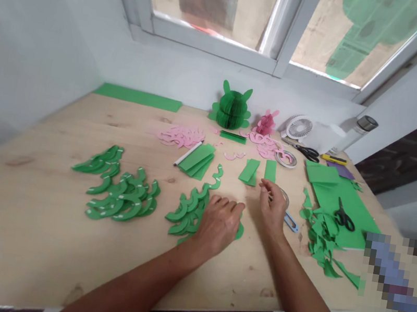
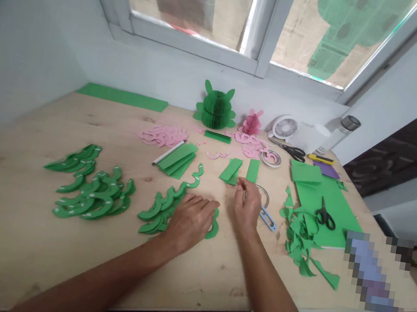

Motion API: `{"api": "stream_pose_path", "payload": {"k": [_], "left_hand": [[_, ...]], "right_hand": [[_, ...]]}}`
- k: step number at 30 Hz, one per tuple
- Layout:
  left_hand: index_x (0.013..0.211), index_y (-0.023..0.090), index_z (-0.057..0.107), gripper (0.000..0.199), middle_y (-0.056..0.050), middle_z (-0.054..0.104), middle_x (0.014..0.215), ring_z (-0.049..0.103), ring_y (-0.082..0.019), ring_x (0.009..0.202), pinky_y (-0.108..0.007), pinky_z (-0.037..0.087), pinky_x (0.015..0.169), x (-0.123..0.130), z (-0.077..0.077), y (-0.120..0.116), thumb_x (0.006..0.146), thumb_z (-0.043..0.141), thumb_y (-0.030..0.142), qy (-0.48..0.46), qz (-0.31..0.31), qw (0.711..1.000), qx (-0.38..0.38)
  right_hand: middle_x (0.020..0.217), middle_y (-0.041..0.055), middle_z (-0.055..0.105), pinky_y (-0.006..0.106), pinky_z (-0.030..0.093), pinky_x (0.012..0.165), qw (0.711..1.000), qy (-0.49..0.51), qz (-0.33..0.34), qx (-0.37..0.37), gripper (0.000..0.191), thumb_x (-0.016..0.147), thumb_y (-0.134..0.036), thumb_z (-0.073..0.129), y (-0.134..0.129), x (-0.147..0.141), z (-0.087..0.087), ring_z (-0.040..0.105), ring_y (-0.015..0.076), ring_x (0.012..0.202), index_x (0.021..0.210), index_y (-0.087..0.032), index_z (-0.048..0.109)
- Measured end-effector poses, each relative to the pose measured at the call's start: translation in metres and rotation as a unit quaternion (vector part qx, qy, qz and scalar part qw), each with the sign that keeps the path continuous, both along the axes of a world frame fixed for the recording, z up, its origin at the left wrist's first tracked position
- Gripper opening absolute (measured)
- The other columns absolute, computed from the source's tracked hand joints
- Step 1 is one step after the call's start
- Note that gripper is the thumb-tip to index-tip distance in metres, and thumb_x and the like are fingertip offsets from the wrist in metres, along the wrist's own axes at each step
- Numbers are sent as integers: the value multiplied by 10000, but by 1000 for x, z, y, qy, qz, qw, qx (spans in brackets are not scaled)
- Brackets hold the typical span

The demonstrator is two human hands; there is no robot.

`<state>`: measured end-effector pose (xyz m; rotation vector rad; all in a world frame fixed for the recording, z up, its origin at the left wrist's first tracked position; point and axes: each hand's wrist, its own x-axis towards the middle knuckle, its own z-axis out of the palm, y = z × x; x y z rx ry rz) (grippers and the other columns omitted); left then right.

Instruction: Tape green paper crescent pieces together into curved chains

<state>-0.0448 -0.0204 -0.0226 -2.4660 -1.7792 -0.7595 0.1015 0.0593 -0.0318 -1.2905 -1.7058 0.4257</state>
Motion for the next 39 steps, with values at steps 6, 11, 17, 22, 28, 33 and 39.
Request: {"api": "stream_pose_path", "payload": {"k": [6,11,17,22,28,33,39], "left_hand": [[899,184,615,151,-64,665,812,571,-236,782,-394,366,740,-3,0,2,814,497,142,-4,3,1000,-22],[947,175,610,197,-70,665,829,566,-243,821,-406,370,766,-5,0,2,831,464,112,0,18,1000,-18],[970,177,617,218,-83,661,857,558,-256,856,-416,371,770,-5,0,2,816,479,110,2,15,1000,-12],[929,174,632,203,-93,655,865,555,-258,851,-421,375,765,-4,1,1,807,483,107,14,5,1000,-13],[853,176,635,166,-96,646,825,549,-268,836,-427,371,748,-4,-1,1,787,500,107,23,0,1000,2],[868,186,636,193,-88,646,835,553,-253,832,-411,366,753,-5,-3,0,776,499,87,19,0,1000,1],[865,191,635,182,-76,641,822,550,-246,840,-401,358,769,-6,-5,0,783,506,92,18,2,1000,9]], "right_hand": [[943,86,694,394,434,845,998,-57,-18,27,260,807,-244,455,1,2,1,595,231,899,963,-181,653],[984,85,685,396,397,878,995,-93,-21,8,283,806,-210,428,-3,0,0,571,239,942,977,-179,651],[1097,90,651,393,331,928,981,-193,-14,-25,361,823,-172,405,-7,-4,3,507,253,1045,1118,-181,614],[1214,95,592,377,306,939,956,-291,-1,-22,379,862,-208,397,-13,-10,8,463,250,1109,1201,-181,565],[1331,103,499,417,268,964,912,-408,32,-40,400,883,-279,396,-7,-25,20,442,273,1154,1264,-231,510],[1346,107,474,457,261,948,883,-463,39,-58,420,906,-358,366,15,-37,29,465,293,1138,1310,-280,453],[1167,102,592,470,272,911,861,-499,57,-81,342,913,-348,359,23,-39,29,515,288,1060,1184,-276,554]]}}
